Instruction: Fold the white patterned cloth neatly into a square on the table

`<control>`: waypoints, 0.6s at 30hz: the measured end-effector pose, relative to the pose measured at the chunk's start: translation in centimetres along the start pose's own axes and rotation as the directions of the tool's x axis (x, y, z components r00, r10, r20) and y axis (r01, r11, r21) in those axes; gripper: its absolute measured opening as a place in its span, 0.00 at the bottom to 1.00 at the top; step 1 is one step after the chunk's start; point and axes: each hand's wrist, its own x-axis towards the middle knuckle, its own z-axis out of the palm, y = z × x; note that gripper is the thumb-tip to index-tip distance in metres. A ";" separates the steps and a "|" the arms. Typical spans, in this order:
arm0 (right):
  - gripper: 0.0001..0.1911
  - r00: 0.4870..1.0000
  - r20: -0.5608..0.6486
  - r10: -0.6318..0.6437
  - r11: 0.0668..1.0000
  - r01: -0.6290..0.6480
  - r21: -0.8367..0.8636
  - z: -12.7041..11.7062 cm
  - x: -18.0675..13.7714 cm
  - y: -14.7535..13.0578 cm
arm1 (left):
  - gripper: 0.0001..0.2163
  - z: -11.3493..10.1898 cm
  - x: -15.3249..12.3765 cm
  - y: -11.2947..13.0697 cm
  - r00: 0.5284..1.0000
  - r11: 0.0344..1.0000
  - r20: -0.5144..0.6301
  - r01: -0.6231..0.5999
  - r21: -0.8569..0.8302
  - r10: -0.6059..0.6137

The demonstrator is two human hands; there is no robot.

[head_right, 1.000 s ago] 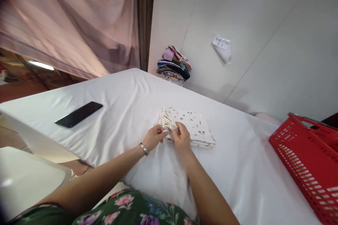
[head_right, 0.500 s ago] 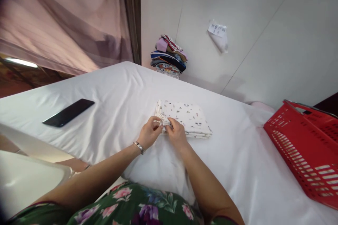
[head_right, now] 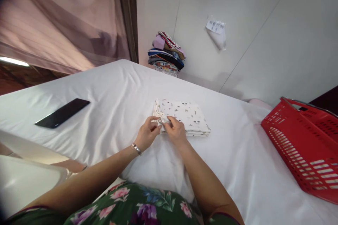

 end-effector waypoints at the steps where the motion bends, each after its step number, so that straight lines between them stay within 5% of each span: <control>1: 0.11 1.000 -0.008 -0.003 1.000 0.003 -0.015 0.1 0.0 0.0 | 0.13 0.1 -0.1 -0.1 1.000 1.000 0.000 0.008 -0.022 -0.008; 7: 0.13 0.999 0.032 -0.033 0.996 0.036 -0.083 0.4 -0.2 -0.1 | 0.14 1.0 0.1 -0.6 0.991 0.946 0.063 0.135 -0.294 -0.122; 10: 0.15 0.993 0.110 -0.047 0.999 0.047 0.001 0.0 -0.2 0.1 | 0.15 1.1 0.3 -0.3 0.987 0.944 0.047 0.159 -0.289 -0.152; 15: 0.19 0.966 0.250 0.071 0.954 -0.139 0.265 -0.5 0.2 0.6 | 0.11 1.0 0.2 0.2 0.981 0.935 0.059 0.193 -0.297 -0.184; 18: 0.20 0.964 0.234 0.126 0.943 -0.189 0.272 -0.4 0.6 0.7 | 0.10 1.1 0.1 0.4 0.979 0.920 0.083 0.201 -0.335 -0.184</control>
